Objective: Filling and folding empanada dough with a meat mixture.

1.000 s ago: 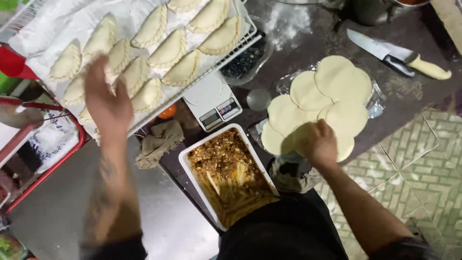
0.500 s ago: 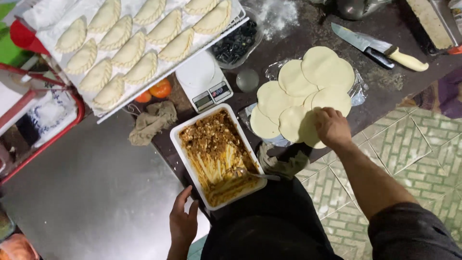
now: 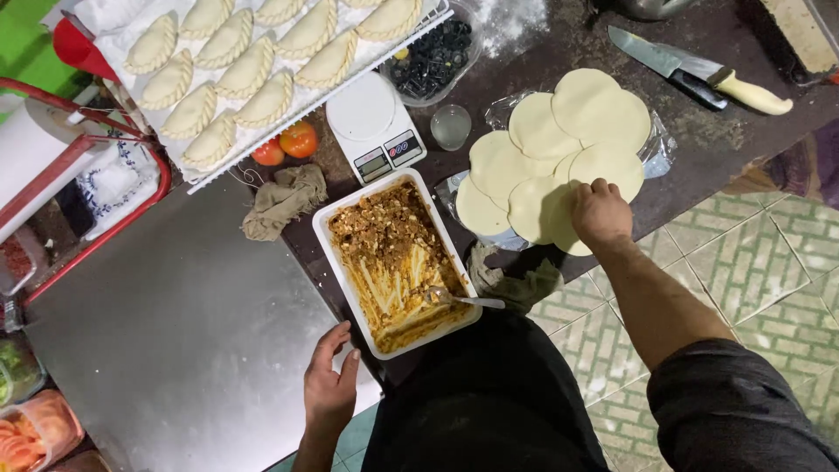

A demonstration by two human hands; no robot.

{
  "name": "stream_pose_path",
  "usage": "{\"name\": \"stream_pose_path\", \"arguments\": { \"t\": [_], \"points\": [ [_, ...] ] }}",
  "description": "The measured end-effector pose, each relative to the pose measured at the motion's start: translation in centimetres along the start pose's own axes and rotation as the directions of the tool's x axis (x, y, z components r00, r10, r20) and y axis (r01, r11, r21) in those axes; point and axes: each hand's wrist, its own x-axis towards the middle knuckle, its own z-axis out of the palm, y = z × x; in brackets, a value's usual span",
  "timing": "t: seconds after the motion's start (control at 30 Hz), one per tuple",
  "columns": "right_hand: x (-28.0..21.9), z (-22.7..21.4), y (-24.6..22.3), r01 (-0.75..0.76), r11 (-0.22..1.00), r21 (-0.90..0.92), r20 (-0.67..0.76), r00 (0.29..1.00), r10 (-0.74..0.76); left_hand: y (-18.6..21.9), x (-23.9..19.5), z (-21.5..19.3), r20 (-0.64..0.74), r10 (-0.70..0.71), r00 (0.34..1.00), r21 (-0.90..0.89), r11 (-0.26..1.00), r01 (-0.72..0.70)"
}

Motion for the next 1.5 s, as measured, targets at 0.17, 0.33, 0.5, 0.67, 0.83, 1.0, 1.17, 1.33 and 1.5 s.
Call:
{"name": "stream_pose_path", "arguments": {
  "t": [0.17,0.33,0.5,0.67,0.83,1.0,1.17,1.33,1.5],
  "points": [
    [-0.2,2.0,1.3,0.031,0.998,0.057,-0.098,0.995,-0.025,1.6,-0.5,1.5,0.064,-0.062,0.996,0.096,0.994,0.056],
    [-0.1,0.2,1.0,0.093,0.980,0.176,-0.260,0.965,-0.045,1.9,0.4,2.5,0.015,0.007,1.000,0.038,0.999,-0.008],
    [-0.2,1.1,1.9,0.095,0.962,0.257,-0.158,0.986,-0.055,3.2,0.7,3.0,0.019,-0.022,1.000,0.073,0.997,0.021],
    [-0.1,-1.0,1.6,0.037,0.947,0.318,-0.137,0.991,0.008,6.7,2.3,4.1,0.038,-0.123,0.992,0.028,0.992,0.122],
    [1.8,1.8,4.1,0.066,0.930,0.361,-0.202,0.979,0.009,8.4,3.2,5.8,0.090,-0.204,0.975,0.017,0.979,0.204],
    [3.0,-2.3,7.9,-0.200,0.682,0.703,-0.205,0.862,0.464,8.2,5.4,9.0,0.171,-0.064,0.983,-0.304,0.946,0.114],
    [0.3,-12.9,3.8,0.103,0.834,0.542,-0.400,0.905,0.148,10.1,11.2,16.9,0.310,0.229,0.923,-0.653,0.757,0.032],
    [-4.0,-20.1,-7.1,0.353,0.769,0.532,-0.114,0.931,-0.348,10.5,14.6,23.9,0.398,0.361,0.844,-0.902,-0.015,0.432],
    [3.9,-16.6,-12.3,0.591,0.640,0.491,-0.413,0.805,-0.426,17.0,10.9,12.8,0.328,0.375,0.867,-0.930,-0.032,0.365]
  ]
}}
